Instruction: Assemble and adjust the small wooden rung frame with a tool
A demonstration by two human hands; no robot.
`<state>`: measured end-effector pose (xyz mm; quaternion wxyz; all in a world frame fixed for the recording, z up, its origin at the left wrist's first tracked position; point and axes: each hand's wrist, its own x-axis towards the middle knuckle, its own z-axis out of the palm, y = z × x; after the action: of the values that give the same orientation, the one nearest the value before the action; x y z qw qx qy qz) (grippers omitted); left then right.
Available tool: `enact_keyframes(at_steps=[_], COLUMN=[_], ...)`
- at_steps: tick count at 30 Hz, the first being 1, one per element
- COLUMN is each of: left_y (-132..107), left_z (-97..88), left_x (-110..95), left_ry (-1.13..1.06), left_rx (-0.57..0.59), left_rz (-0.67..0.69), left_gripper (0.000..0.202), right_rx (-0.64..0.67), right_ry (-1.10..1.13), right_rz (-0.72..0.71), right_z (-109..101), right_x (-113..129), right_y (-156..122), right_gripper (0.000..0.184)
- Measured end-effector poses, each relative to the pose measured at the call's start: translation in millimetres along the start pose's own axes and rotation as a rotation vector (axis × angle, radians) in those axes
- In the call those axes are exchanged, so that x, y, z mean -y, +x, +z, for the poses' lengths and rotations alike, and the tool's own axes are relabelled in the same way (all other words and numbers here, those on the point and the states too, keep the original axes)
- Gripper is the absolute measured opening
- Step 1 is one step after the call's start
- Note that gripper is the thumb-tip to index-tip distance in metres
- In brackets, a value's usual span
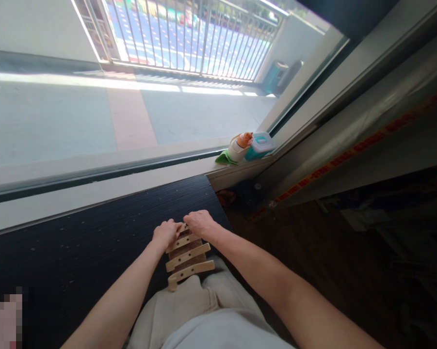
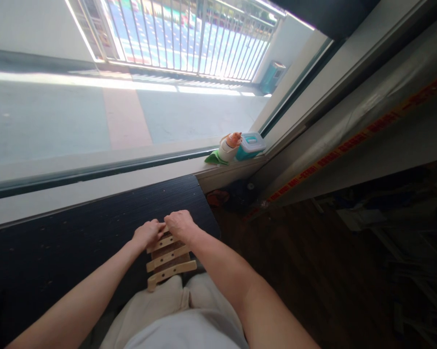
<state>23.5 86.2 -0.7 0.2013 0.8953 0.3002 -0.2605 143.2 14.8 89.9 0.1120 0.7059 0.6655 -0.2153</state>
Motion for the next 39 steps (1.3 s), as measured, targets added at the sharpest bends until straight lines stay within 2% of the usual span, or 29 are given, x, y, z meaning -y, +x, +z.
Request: enact_keyframes(at_steps=[10, 13, 18, 21, 27, 30, 33, 36, 39], left_y=[-3.7, -3.6, -3.2, -3.0, -3.4, -4.6, -5.1, -4.6, -4.4], left_z=[-6.0, -5.3, -2.9, -2.7, -5.2, -6.6, -6.4, -5.3, -5.1], left_x=[-1.9, -1.7, -1.3, -1.2, -2.3, -2.6, -2.3, -2.3, -3.1], left_ry=[-0.012, -0.004, 0.008, 0.007, 0.002, 0.001, -0.001, 0.007, 0.011], left_rx=[0.024, 0.025, -0.001, -0.003, 0.027, 0.026, 0.024, 0.014, 0.013], left_rz=[0.008, 0.014, 0.007, 0.01, -0.008, 0.004, 0.003, 0.004, 0.002], left_gripper=[0.025, 0.026, 0.026, 0.025, 0.026, 0.027, 0.027, 0.027, 0.028], right_rx=[0.019, 0.039, -0.011, 0.007, 0.001, 0.004, 0.029, -0.004, -0.004], right_ry=[0.111, 0.085, 0.033, 0.03, 0.095, 0.105, 0.071, 0.037, 0.039], right_rz=[0.212, 0.184, 0.009, 0.028, 0.171, 0.19, 0.138, 0.039, 0.012], right_z=[24.7, 18.1, 2.4, 3.5, 24.4, 25.8, 18.2, 11.3, 12.6], right_x=[-0.6, -0.1, 0.1, 0.0, -0.1, -0.3, -1.4, -1.7, 0.6], right_y=[6.7, 4.1, -0.2, 2.1, 10.0, 9.9, 6.5, 2.9, 3.0], right_gripper=[0.021, 0.019, 0.019, 0.019, 0.017, 0.017, 0.017, 0.016, 0.014])
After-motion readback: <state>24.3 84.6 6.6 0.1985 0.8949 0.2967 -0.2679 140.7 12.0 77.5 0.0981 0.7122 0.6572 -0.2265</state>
